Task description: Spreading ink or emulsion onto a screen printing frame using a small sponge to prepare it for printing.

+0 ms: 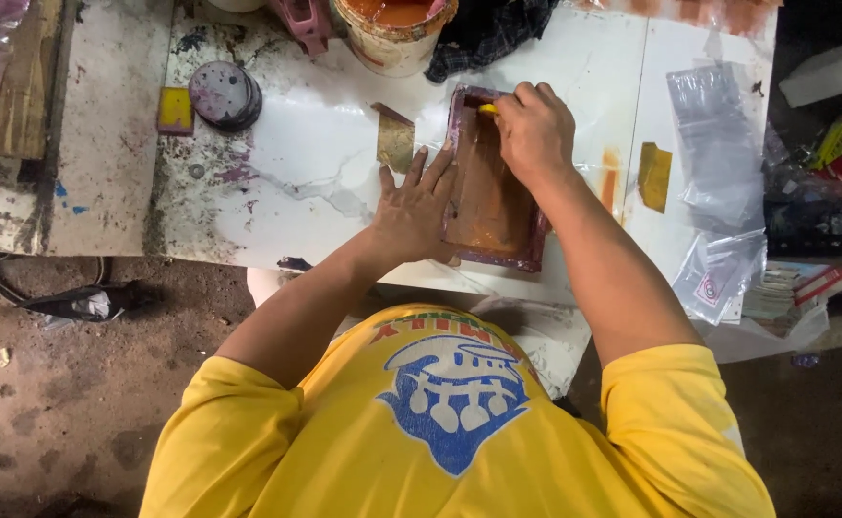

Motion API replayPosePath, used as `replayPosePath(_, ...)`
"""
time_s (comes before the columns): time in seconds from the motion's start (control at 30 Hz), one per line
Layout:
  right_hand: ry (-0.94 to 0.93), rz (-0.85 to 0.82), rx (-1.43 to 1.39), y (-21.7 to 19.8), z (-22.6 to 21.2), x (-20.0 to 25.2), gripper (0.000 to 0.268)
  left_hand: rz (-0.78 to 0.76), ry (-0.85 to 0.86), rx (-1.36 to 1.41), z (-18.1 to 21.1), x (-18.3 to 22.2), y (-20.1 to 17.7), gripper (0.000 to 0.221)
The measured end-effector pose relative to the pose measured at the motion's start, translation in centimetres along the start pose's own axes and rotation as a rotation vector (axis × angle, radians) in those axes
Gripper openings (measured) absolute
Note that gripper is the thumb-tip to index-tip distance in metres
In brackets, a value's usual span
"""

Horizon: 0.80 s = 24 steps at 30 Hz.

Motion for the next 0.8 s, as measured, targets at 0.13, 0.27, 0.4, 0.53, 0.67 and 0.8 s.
replayPosePath(0.13,0.003,0.065,-0.018,0.5,-0.3,-0.2,0.011,0.011,-0.005,0.060,-0.3,0.0,0.4,0.136)
replayPosePath(0.27,0.026,-0.080,-0.052,0.9,-0.8,0.4,0.011,0.026,0.005,0.005,-0.3,0.0,0.4,0.143)
replayPosePath(0.4,-0.007,-0.150,-0.134,2.1,-1.6,3.9,0.019,0.186,0.042,-0.030,0.0,0.8,0.2,0.147)
replayPosePath(0.53,-0.046,-0.162,-0.179,-0.4,-4.9,5.8,0.028,0.148,0.032,-0.060,0.1,0.6,0.2,0.151)
replayPosePath(0.67,-0.171,-0.129,-0.280,0.3,-5.1,11.4,0.032,0.107,0.036,-0.044,0.0,0.3,0.4,0.153)
replayPosePath(0.8,-0.259,-0.119,-0.333,-1.0,-6.6,13.6,0.035,0.082,0.041,-0.079,0.3,0.7,-1.0,0.139)
Point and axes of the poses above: each hand's wrist, its own x-axis away from the middle knuckle, its own y-axis out of the palm, z = x × y, the point moved 4 cm from there along -x, towards the middle knuckle, and after that the axes turned 14 degrees about z, right-handed, at the moved point
